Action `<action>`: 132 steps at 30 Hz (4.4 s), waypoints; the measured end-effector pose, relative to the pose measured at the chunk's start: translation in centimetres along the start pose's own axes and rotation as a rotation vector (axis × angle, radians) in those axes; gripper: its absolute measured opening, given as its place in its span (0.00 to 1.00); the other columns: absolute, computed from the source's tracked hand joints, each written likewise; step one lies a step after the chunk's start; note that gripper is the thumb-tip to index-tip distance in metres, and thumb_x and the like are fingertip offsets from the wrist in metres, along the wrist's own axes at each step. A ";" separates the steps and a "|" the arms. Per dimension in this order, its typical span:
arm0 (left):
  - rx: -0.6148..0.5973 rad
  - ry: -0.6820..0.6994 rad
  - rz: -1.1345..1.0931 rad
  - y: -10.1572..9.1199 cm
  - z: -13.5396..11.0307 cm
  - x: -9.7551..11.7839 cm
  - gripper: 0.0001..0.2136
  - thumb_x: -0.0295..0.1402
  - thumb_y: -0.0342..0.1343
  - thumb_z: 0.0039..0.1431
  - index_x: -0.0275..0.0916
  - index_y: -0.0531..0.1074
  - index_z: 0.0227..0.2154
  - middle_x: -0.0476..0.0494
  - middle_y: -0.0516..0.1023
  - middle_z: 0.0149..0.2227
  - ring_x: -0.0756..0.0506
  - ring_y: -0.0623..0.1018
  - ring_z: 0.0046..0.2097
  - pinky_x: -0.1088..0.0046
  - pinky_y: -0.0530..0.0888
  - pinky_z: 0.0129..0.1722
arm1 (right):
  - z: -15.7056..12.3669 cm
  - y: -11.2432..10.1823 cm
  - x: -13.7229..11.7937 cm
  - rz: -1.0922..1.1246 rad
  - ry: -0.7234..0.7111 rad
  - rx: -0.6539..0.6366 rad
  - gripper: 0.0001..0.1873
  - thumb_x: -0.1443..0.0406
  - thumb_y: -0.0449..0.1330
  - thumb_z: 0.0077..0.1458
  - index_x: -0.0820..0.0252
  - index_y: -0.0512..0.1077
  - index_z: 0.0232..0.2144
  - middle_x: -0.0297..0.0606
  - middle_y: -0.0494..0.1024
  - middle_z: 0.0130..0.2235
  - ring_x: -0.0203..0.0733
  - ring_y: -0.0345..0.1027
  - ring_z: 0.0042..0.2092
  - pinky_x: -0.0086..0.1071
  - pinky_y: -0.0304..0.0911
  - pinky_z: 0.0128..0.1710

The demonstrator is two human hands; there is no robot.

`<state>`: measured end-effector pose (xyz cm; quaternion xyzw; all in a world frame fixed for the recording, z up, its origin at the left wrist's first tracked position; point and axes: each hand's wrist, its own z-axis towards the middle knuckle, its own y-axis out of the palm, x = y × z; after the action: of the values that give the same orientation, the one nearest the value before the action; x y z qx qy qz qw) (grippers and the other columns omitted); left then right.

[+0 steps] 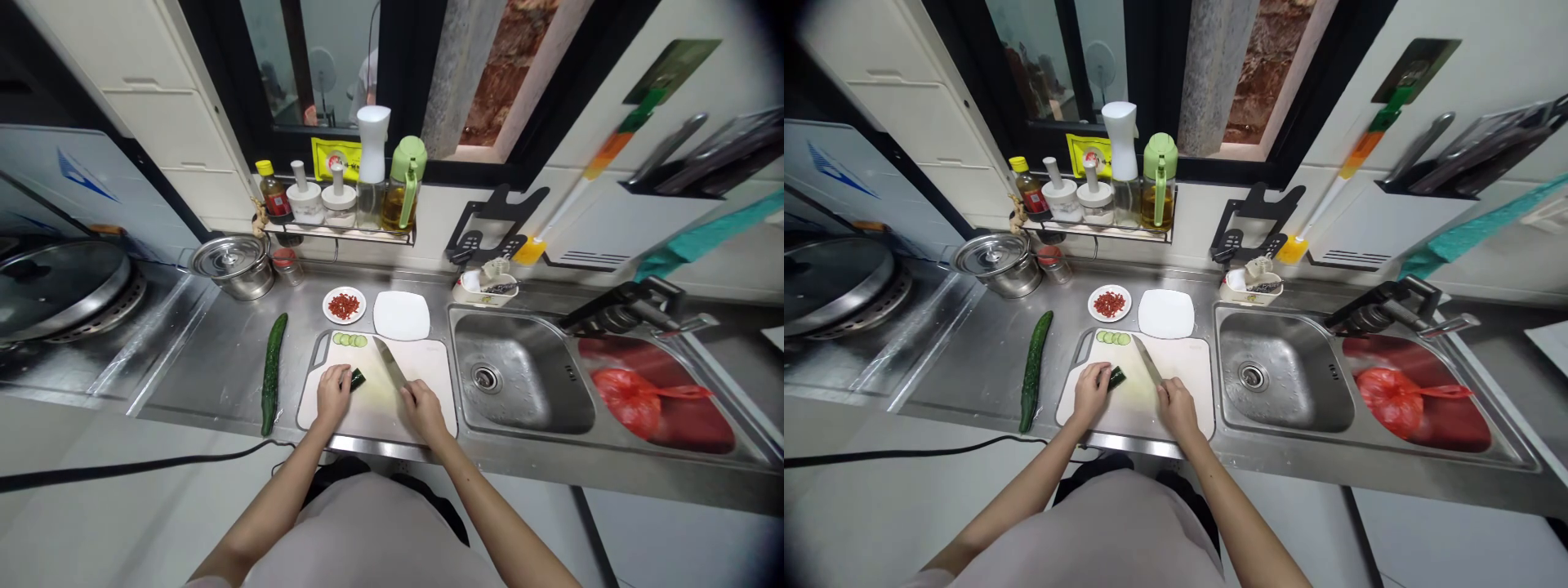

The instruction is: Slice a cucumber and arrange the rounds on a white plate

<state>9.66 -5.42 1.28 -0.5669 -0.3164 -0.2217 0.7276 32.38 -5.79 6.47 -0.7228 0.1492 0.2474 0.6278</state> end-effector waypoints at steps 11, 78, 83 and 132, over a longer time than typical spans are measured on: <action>-0.081 0.115 -0.072 0.8 -0.4 -0.8 0.11 0.33 0.50 0.62 0.42 0.77 0.41 0.43 0.79 0.41 0.45 0.76 0.45 0.65 0.71 0.49 | 0.1 -0.1 -2.5 -0.057 0.092 -0.255 0.10 0.65 0.48 0.63 0.62 0.68 0.36 0.38 0.74 0.31 0.37 0.67 0.32 0.27 0.50 0.30; 0.001 0.442 -0.074 1.9 -0.1 -2.5 0.09 0.32 0.50 0.63 0.42 0.76 0.41 0.42 0.77 0.40 0.46 0.75 0.43 0.66 0.75 0.44 | 0.7 1.3 -6.7 -0.346 0.011 -0.423 0.15 0.72 0.42 0.62 0.64 0.64 0.47 0.48 0.77 0.39 0.45 0.73 0.44 0.33 0.62 0.40; 0.004 0.435 -0.067 2.1 -0.1 -2.6 0.10 0.32 0.50 0.64 0.42 0.76 0.41 0.42 0.77 0.40 0.46 0.75 0.43 0.66 0.74 0.44 | -0.1 0.7 -6.4 -0.333 0.031 -0.466 0.14 0.73 0.43 0.61 0.64 0.64 0.46 0.47 0.77 0.38 0.45 0.73 0.43 0.32 0.61 0.40; 0.004 0.420 -0.081 2.0 -0.1 -2.1 0.10 0.32 0.49 0.64 0.41 0.75 0.41 0.42 0.78 0.41 0.45 0.76 0.43 0.64 0.75 0.43 | 1.9 2.5 -7.2 -0.356 0.012 -0.437 0.17 0.78 0.45 0.58 0.64 0.65 0.46 0.46 0.78 0.40 0.43 0.73 0.45 0.31 0.63 0.41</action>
<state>9.54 -5.07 -1.63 -0.4935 -0.1806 -0.3634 0.7692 24.76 -5.07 8.12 -0.8572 -0.0331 0.1554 0.4898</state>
